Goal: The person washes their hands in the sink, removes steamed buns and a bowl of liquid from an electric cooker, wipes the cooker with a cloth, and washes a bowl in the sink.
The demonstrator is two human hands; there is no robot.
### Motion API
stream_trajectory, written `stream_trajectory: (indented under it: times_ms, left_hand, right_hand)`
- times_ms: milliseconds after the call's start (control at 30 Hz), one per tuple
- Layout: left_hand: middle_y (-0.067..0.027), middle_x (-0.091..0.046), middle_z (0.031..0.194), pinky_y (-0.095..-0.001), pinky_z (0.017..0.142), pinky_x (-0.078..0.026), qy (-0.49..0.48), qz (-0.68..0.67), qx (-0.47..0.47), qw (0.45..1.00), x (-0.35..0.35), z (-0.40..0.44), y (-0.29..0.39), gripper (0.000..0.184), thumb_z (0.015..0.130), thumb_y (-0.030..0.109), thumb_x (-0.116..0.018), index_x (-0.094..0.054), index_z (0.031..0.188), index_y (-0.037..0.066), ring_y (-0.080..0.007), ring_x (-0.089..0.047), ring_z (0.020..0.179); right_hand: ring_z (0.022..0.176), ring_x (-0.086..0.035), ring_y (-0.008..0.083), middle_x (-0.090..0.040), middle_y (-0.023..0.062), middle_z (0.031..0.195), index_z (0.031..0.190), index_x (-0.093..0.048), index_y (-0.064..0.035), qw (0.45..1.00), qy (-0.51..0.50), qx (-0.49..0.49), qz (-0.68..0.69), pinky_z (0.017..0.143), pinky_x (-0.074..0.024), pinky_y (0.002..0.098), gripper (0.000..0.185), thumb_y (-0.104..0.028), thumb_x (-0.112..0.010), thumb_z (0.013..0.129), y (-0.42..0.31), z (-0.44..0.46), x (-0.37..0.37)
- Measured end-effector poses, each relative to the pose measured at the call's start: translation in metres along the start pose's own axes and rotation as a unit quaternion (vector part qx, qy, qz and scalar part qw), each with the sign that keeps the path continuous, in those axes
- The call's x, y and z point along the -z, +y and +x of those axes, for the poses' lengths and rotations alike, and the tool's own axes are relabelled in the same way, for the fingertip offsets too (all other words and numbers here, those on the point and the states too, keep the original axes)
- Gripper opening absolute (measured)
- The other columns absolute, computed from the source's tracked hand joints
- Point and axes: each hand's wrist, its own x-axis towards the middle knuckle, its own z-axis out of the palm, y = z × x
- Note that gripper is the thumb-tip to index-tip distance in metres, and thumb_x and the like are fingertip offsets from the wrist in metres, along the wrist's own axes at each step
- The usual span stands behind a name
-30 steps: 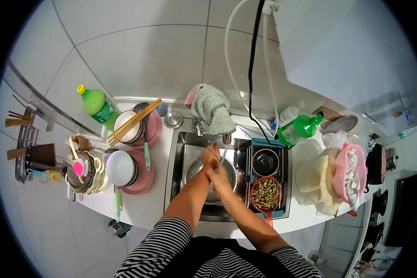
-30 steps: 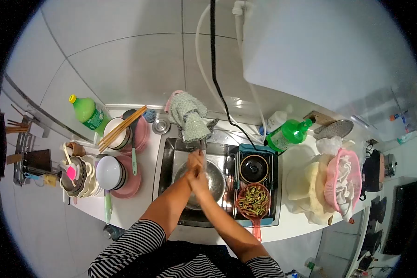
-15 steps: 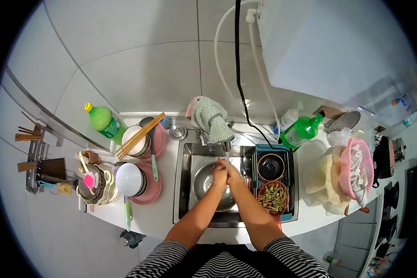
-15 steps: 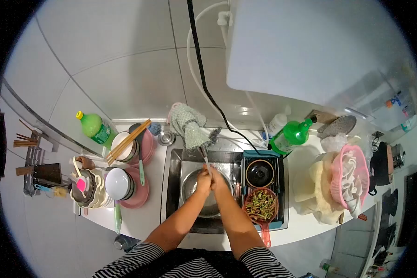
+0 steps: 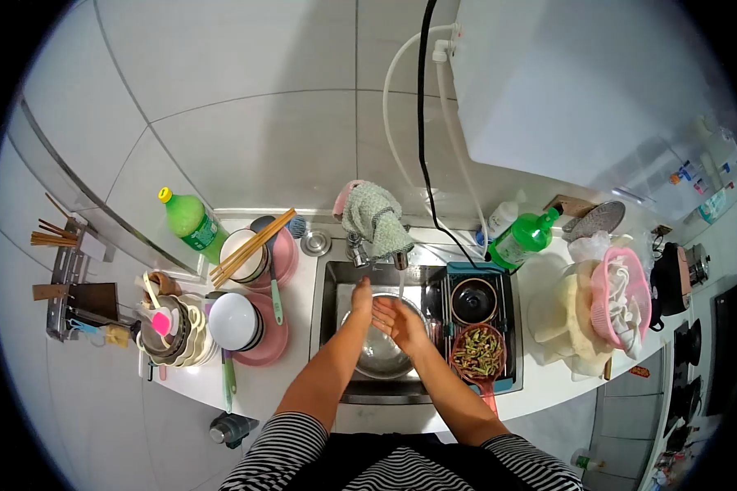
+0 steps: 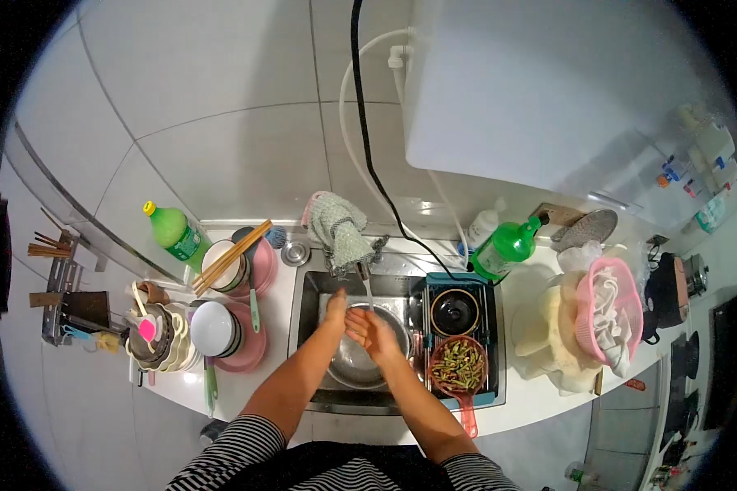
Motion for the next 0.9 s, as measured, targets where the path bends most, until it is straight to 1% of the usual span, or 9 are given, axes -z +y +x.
stream_trajectory:
  times_ms: [67, 200, 267, 467, 500, 633, 700, 800, 900]
  left_hand:
    - [-0.0104, -0.066, 0.092, -0.0418, 0.076, -0.048, -0.058, -0.043, -0.264, 0.962, 0.006, 0.08, -0.016, 0.039, 0.096, 0.035, -0.04, -0.058, 0.109, 0.003, -0.0327, -0.064, 0.078]
    - [-0.0052, -0.066, 0.083, -0.0384, 0.071, -0.05, -0.058, 0.061, -0.423, 0.902, -0.012, 0.095, 0.004, 0.034, 0.095, 0.03, -0.039, -0.061, 0.105, 0.005, -0.0293, -0.065, 0.079]
    - [-0.0108, -0.065, 0.103, -0.0398, 0.075, -0.05, 0.189, 0.471, -0.432, 0.746, -0.018, 0.113, 0.017, 0.032, 0.094, 0.023, -0.037, -0.059, 0.107, 0.004, -0.0311, -0.064, 0.089]
    - [-0.0208, -0.037, 0.141, -0.0409, 0.103, -0.035, 0.041, 0.361, -0.378, 0.851, -0.026, 0.076, 0.045, 0.048, 0.094, 0.028, -0.034, -0.038, 0.134, 0.001, -0.0336, -0.04, 0.126]
    - [-0.0218, -0.036, 0.141, -0.0404, 0.105, -0.033, 0.023, 0.351, -0.371, 0.859, -0.025, 0.077, 0.045, 0.051, 0.094, 0.03, -0.034, -0.037, 0.136, 0.001, -0.0335, -0.037, 0.129]
    - [-0.015, -0.052, 0.129, -0.0349, 0.091, -0.043, -0.047, 0.347, -0.37, 0.86, -0.013, 0.111, 0.042, 0.048, 0.093, 0.035, -0.045, -0.05, 0.126, 0.001, -0.024, -0.052, 0.116]
    - [-0.0158, -0.06, 0.116, -0.0369, 0.095, -0.039, -0.039, 0.329, -0.367, 0.869, -0.006, 0.06, 0.018, 0.052, 0.092, 0.043, -0.041, -0.058, 0.113, -0.002, -0.0315, -0.054, 0.107]
    - [-0.0104, -0.039, 0.143, -0.0382, 0.106, -0.027, -0.118, 0.142, -0.253, 0.95, 0.015, 0.074, -0.06, 0.068, 0.092, 0.056, -0.039, -0.038, 0.139, 0.007, -0.0268, -0.035, 0.132]
    - [-0.0115, -0.035, 0.145, -0.0548, 0.108, -0.015, -0.105, 0.112, -0.141, 0.978, 0.018, -0.003, -0.113, 0.073, 0.089, 0.064, -0.038, -0.036, 0.14, 0.011, -0.0293, -0.027, 0.136]
  right_hand:
    - [0.1, -0.059, 0.026, -0.06, 0.0135, 0.106, 0.109, -0.054, -0.0001, 0.996, 0.058, 0.027, 0.061, 0.089, -0.0475, 0.0408, 0.037, -0.033, -0.043, 0.097, -0.008, 0.015, 0.014]
    - [0.05, -0.041, 0.0185, -0.044, 0.0041, 0.065, 0.077, -0.046, -0.0086, 0.99, 0.124, -0.012, 0.073, 0.068, -0.0503, 0.0402, 0.03, -0.03, -0.043, 0.097, -0.024, 0.046, 0.01]
    - [0.045, -0.03, 0.0158, -0.038, 0.0022, 0.062, 0.074, -0.043, -0.0106, 0.988, 0.148, -0.005, 0.049, 0.061, -0.0475, 0.0388, 0.029, -0.028, -0.042, 0.097, -0.019, 0.047, 0.004]
    - [0.082, -0.057, 0.0279, -0.054, 0.0115, 0.094, 0.102, -0.051, -0.0074, 0.986, 0.118, -0.086, -0.081, 0.076, -0.0512, 0.0493, 0.015, -0.02, -0.047, 0.095, -0.014, 0.021, 0.017]
    - [0.112, -0.05, 0.0362, -0.046, 0.0162, 0.124, 0.121, -0.046, -0.0089, 0.985, 0.076, -0.079, -0.135, 0.09, -0.0451, 0.0543, 0.032, -0.022, -0.052, 0.092, -0.018, 0.008, 0.019]
    - [0.138, -0.018, 0.0369, -0.026, 0.0098, 0.149, 0.132, -0.042, -0.0168, 0.961, 0.086, -0.084, -0.247, 0.101, -0.0265, 0.0608, 0.045, -0.03, -0.054, 0.091, -0.03, -0.017, 0.017]
    - [0.137, -0.019, 0.036, -0.027, 0.0095, 0.148, 0.133, -0.042, -0.0169, 0.956, 0.127, -0.069, -0.254, 0.101, -0.0252, 0.0613, 0.047, -0.034, -0.054, 0.09, -0.025, -0.02, 0.014]
    - [0.137, -0.023, 0.0341, -0.032, 0.0109, 0.146, 0.139, -0.038, -0.0192, 0.94, 0.148, 0.051, -0.302, 0.1, -0.0203, 0.0652, 0.061, -0.045, -0.056, 0.086, 0.036, 0.043, 0.086]
    - [0.131, -0.034, 0.0308, -0.041, 0.0151, 0.14, 0.135, -0.043, -0.008, 0.928, 0.174, -0.025, -0.329, 0.102, -0.0302, 0.0488, 0.065, -0.045, -0.058, 0.084, 0.025, -0.018, 0.032]
